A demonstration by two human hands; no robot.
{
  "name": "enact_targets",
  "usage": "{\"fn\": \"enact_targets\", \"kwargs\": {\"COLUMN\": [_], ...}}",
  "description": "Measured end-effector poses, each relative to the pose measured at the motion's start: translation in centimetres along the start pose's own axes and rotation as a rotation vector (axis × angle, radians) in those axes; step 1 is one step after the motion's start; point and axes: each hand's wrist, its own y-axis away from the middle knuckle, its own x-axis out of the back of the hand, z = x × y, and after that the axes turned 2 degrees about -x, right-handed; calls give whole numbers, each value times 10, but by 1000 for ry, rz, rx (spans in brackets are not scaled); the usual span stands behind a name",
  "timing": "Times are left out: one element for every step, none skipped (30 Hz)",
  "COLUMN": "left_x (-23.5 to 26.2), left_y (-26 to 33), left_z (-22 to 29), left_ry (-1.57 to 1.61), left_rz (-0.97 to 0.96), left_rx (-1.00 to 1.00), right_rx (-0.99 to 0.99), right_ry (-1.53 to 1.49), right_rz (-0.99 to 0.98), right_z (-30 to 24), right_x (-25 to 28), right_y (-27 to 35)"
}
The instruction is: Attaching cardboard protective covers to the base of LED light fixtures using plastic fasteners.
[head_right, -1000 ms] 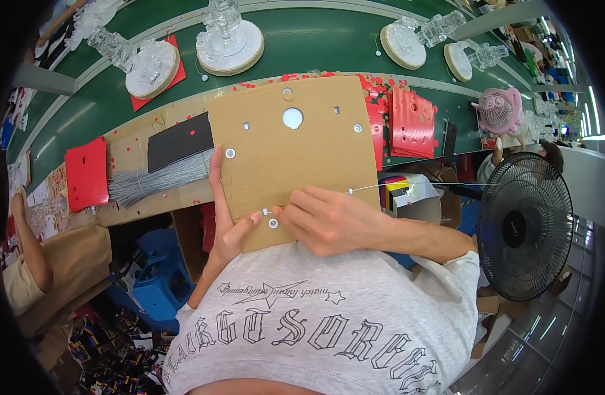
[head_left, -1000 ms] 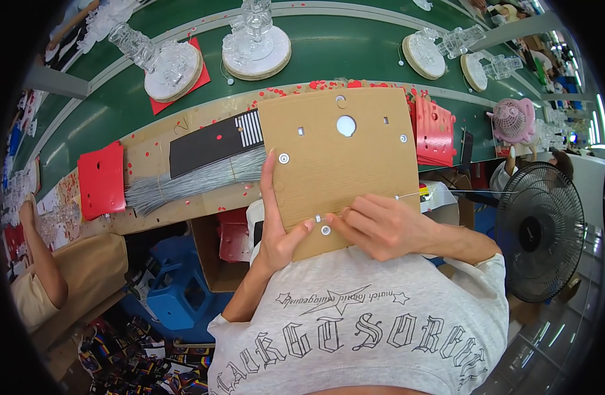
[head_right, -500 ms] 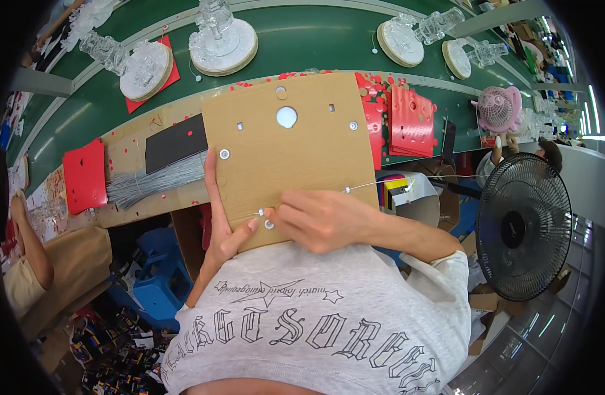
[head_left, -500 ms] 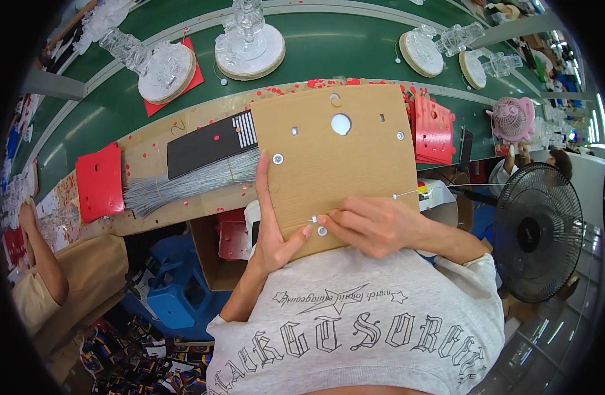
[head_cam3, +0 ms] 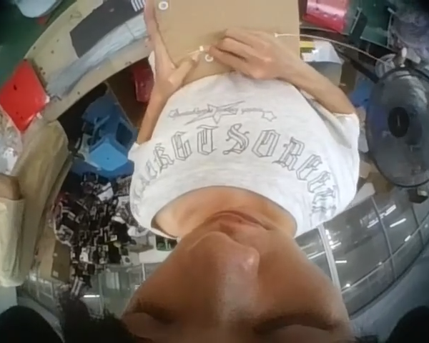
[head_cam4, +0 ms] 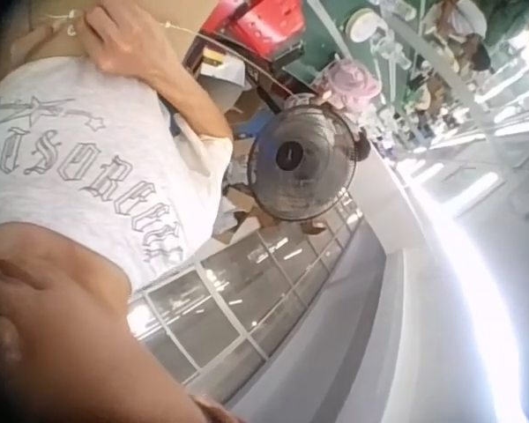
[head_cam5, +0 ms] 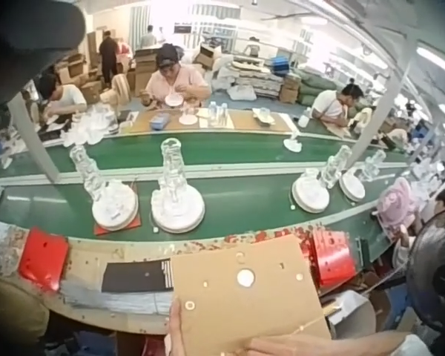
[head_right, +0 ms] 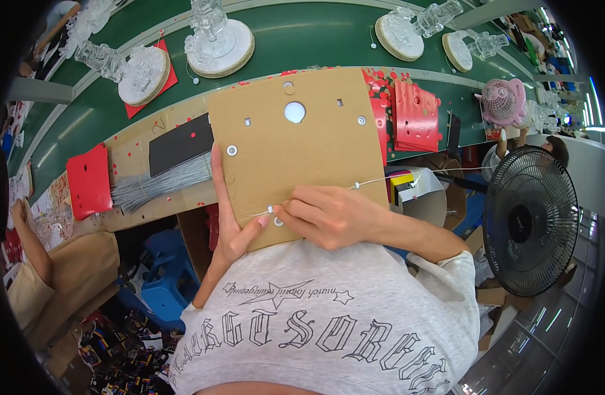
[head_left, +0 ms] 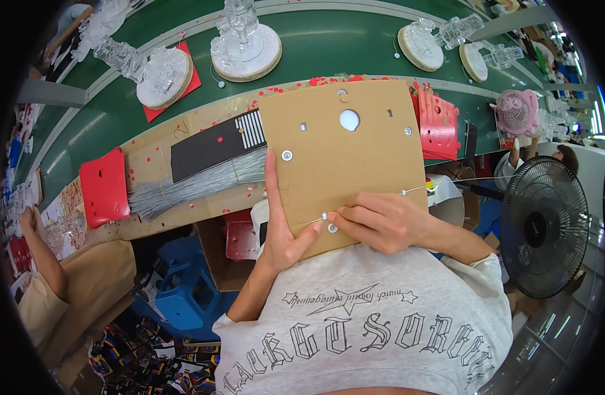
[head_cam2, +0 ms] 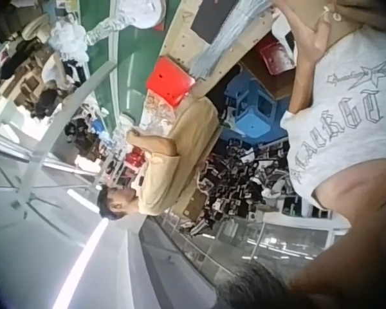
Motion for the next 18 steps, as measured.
{"fn": "enact_targets", "kwargs": {"left_x": [6, 17, 23, 26, 27, 26, 22, 21, 20, 20, 23, 24, 22, 20, 20, 20, 20, 21], "left_y": [4, 10, 15, 18, 20, 22, 23, 23, 22, 22, 22, 21, 19, 18, 17, 16, 16, 17], "left_z": [-3, -10, -12, -9, -5, 0, 7, 11, 14, 15, 13, 12, 13, 14, 14, 14, 16, 17], "left_ry": [-4, -223, -443, -443, -566, -688, -832, -834, -913, -991, -950, -909, -827, -826, -817, -809, -808, -752], "left_rz": [-2, 28, 63, 58, 94, 129, 186, 184, 177, 168, 115, 62, 4, 2, -26, -54, -58, -35], "left_rx": [-6, -40, -74, -77, -160, -243, -288, -290, -393, -497, -511, -524, -516, -518, -513, -507, -508, -461], "right_rx": [-30, -32, -56, -79, -78, -82, -88, -88, -96, -104, -102, -106, -111, -111, -121, -130, -133, -148], "right_ry": [-40, -32, -59, -87, -87, -72, -57, -56, -50, -44, -42, -54, -65, -62, -57, -53, -50, -68], "right_rz": [35, 37, 63, 90, 92, 103, 114, 117, 126, 136, 138, 151, 164, 165, 187, 208, 210, 205], "right_z": [1, 2, 2, 2, 2, 1, 1, 0, -1, -2, -3, -4, -4, -4, -3, -3, -4, -5], "right_x": [-2, -5, -8, -9, -10, -11, -11, -11, -11, -11, -12, -13, -14, -13, -12, -11, -12, -13], "right_y": [1, 3, 6, 8, 9, 10, 10, 10, 9, 9, 9, 9, 8, 9, 9, 10, 10, 11]}}
